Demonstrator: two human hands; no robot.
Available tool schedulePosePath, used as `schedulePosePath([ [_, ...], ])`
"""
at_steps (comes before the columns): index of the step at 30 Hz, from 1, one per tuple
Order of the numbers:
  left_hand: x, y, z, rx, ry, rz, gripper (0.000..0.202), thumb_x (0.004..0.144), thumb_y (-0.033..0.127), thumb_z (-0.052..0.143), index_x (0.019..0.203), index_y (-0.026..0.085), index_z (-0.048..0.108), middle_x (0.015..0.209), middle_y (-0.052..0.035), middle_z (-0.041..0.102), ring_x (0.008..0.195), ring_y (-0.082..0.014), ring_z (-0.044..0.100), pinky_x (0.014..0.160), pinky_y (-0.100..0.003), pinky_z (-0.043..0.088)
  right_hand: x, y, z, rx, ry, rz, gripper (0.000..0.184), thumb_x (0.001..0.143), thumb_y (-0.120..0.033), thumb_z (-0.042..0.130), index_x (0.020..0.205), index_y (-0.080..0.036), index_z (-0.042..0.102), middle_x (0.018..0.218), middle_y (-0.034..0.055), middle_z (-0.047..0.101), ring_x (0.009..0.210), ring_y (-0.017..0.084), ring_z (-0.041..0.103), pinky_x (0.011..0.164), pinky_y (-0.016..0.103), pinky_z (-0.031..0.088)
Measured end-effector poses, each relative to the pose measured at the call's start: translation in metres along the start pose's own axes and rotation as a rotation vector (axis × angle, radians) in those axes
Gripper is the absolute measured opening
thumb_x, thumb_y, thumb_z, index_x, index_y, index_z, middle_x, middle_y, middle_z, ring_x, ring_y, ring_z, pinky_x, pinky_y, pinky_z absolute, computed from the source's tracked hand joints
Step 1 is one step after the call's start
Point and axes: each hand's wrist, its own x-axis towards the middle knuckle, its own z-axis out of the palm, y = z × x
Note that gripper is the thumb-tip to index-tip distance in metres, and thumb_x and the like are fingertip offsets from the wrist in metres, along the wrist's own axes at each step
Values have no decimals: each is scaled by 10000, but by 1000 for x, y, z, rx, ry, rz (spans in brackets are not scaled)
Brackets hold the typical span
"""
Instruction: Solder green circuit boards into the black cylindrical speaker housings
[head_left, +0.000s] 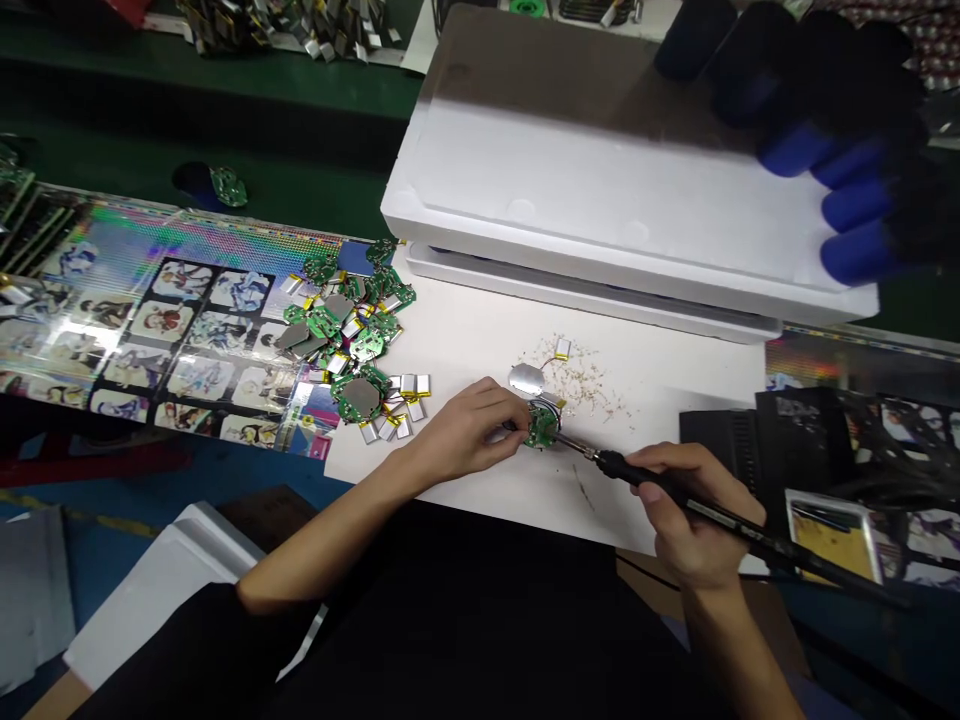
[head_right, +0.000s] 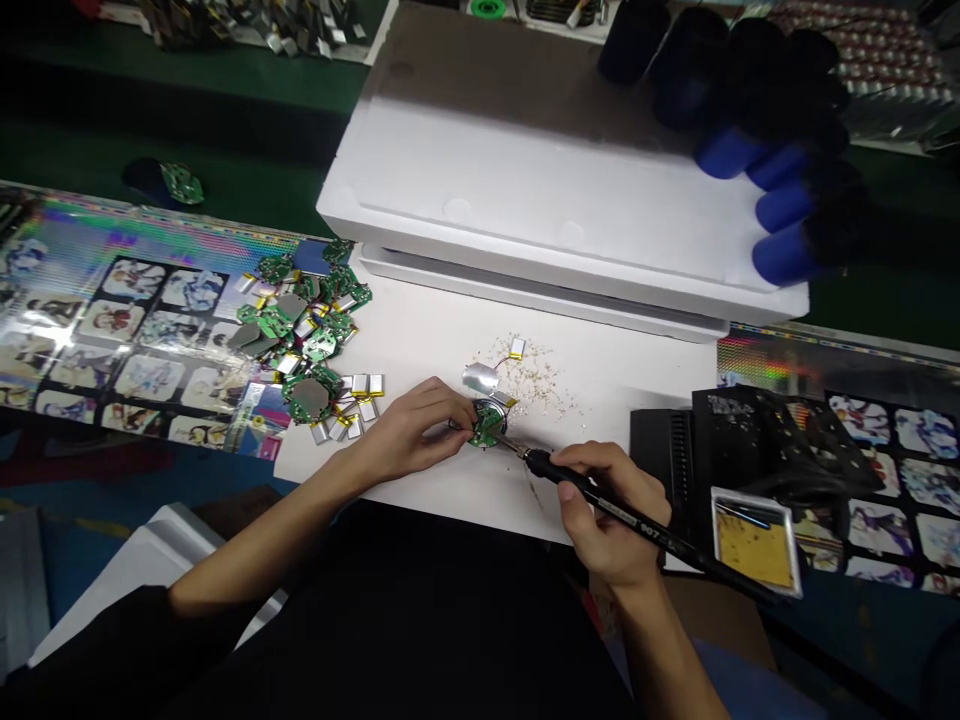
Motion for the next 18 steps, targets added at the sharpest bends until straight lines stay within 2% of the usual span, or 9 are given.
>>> schedulePosePath([
  [8,0,1,1,14,13,0,107,1019,182,584,953,210,663,1005,-60,788,998,-212,714,954,-375,515,5,-2,3,-48,-49,-67,72,892,-270,709,946,-252,753,788,4,769,622,170,716,567,267,582],
  [18,1,2,1,-9,15,-20,101,999,167,597,954,211,676,1013,-62,792,992,-215,710,956,-386,512,6,-5,5,-45,-67,-58,73,869,-257,694,922,-248,743,772,13,773,595,179,707,527,279,566],
])
